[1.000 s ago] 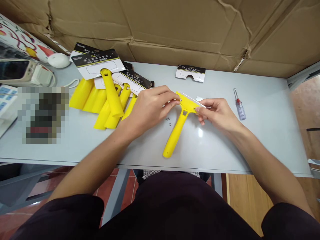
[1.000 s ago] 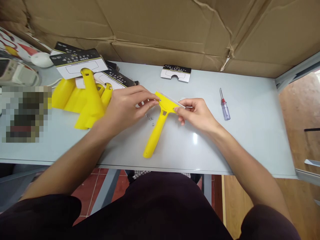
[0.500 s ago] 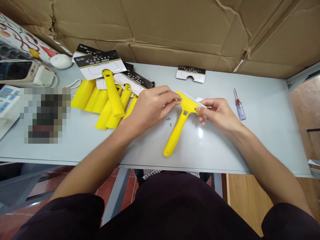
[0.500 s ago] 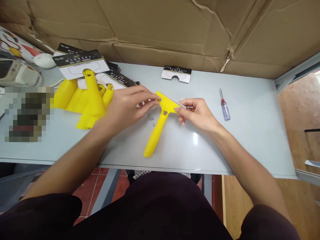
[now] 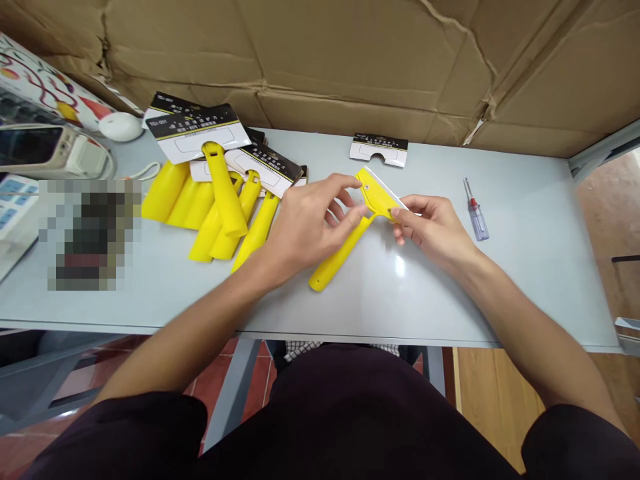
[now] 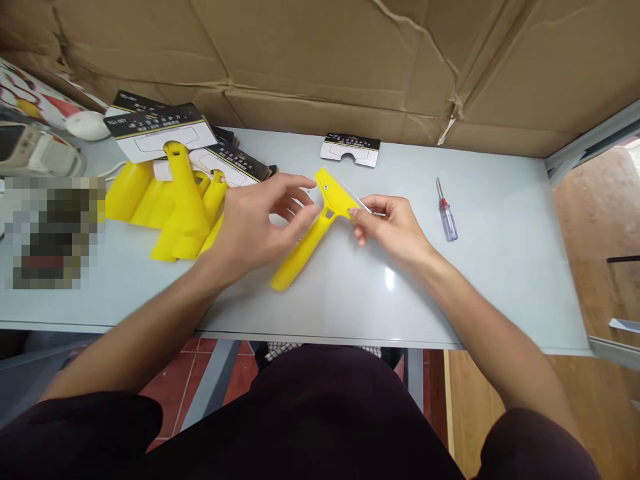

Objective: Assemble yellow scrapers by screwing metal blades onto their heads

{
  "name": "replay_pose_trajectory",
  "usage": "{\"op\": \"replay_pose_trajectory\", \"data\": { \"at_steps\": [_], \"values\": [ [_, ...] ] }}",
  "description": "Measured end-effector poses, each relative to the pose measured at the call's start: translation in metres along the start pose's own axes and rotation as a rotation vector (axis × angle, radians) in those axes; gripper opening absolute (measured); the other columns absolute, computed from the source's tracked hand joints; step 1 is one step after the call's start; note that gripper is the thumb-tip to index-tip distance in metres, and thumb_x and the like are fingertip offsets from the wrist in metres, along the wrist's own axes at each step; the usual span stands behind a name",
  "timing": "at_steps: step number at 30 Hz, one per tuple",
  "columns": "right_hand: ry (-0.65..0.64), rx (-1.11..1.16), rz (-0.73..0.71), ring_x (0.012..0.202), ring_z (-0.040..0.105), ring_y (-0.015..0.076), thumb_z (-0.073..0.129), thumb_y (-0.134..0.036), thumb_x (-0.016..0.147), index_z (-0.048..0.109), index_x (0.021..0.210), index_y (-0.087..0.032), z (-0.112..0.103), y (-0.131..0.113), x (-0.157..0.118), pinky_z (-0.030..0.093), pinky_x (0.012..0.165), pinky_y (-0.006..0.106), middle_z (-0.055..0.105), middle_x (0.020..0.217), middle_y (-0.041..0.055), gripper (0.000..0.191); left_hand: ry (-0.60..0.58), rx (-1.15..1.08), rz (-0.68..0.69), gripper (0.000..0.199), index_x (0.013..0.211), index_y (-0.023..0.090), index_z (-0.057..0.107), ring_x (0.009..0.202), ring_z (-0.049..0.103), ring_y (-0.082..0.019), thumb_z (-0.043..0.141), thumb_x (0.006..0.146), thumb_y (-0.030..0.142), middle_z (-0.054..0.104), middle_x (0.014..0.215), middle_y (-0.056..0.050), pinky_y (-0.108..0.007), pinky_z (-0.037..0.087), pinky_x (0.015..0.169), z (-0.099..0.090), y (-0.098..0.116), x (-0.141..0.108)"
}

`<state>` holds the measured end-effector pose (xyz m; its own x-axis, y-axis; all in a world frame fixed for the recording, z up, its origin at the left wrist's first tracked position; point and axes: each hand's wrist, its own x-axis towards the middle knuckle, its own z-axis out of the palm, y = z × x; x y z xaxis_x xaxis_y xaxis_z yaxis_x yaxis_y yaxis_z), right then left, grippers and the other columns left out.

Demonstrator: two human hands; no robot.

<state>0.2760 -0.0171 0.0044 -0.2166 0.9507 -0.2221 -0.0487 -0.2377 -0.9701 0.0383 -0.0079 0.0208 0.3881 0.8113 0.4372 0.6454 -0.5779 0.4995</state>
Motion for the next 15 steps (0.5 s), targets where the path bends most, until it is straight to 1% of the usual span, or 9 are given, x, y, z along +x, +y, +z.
{"op": "replay_pose_trajectory", "data": {
  "at_steps": [1,3,6,8,10,12,15],
  "values": [
    [0.008,0.022,0.008,0.063,0.061,0.0135,0.093,-0.047,0.079,0.078,0.09,-0.018,0.001,0.001,0.001,0.053,0.06,0.031,0.069,0.08,0.003,0.034,-0.044,-0.023,-0.001,0.034,0.13,0.021,0.065,0.071,0.072,-0.013,0.069,0.098,0.034,0.079,0.1,-0.002,-0.027,0.059,0.07,0.002,0.005,-0.003],
    [0.01,0.059,0.024,0.064,0.061,0.0132,0.096,-0.049,0.074,0.078,0.088,-0.018,0.002,0.003,0.003,0.054,0.059,0.031,0.069,0.082,0.0029,0.039,-0.095,-0.019,0.007,0.05,0.14,0.019,0.059,0.08,0.074,-0.016,0.073,0.094,0.032,0.079,0.113,-0.007,-0.03,0.06,0.075,0.005,0.012,-0.009],
    [-0.007,0.082,0.033,0.064,0.061,0.0128,0.098,-0.051,0.071,0.077,0.087,-0.018,0.003,0.002,0.004,0.055,0.06,0.031,0.068,0.082,0.0023,0.043,-0.149,0.006,0.007,0.068,0.152,0.018,0.049,0.094,0.075,-0.021,0.075,0.09,0.026,0.074,0.129,-0.013,-0.036,0.061,0.083,0.011,0.013,-0.014],
    [-0.018,0.077,0.029,0.065,0.061,0.0126,0.097,-0.052,0.072,0.077,0.088,-0.018,0.002,0.002,0.003,0.055,0.06,0.03,0.068,0.084,0.0024,0.043,-0.171,0.005,-0.007,0.072,0.157,0.019,0.043,0.095,0.076,-0.022,0.071,0.091,0.021,0.074,0.129,-0.013,-0.036,0.06,0.084,0.014,0.009,-0.015],
    [-0.03,0.059,0.025,0.065,0.061,0.0125,0.096,-0.054,0.074,0.077,0.089,-0.018,0.001,0.002,0.003,0.056,0.061,0.031,0.068,0.085,0.0025,0.043,-0.181,-0.006,-0.016,0.073,0.159,0.02,0.04,0.092,0.076,-0.021,0.068,0.092,0.018,0.076,0.121,-0.01,-0.034,0.059,0.082,0.017,0.005,-0.016],
    [-0.038,0.039,0.021,0.065,0.061,0.0125,0.094,-0.055,0.076,0.077,0.091,-0.018,0.0,0.002,0.003,0.056,0.062,0.031,0.068,0.084,0.0024,0.043,-0.18,-0.015,-0.012,0.072,0.159,0.02,0.04,0.089,0.076,-0.02,0.066,0.093,0.016,0.077,0.117,-0.009,-0.033,0.059,0.08,0.018,0.002,-0.015],
    [-0.043,0.022,0.011,0.065,0.061,0.0127,0.093,-0.056,0.077,0.078,0.091,-0.018,-0.001,0.003,0.003,0.055,0.062,0.031,0.068,0.083,0.0024,0.044,-0.176,-0.012,0.002,0.07,0.158,0.02,0.041,0.088,0.077,-0.02,0.066,0.094,0.016,0.078,0.12,-0.01,-0.032,0.059,0.081,0.018,0.002,-0.016]
  ]
}}
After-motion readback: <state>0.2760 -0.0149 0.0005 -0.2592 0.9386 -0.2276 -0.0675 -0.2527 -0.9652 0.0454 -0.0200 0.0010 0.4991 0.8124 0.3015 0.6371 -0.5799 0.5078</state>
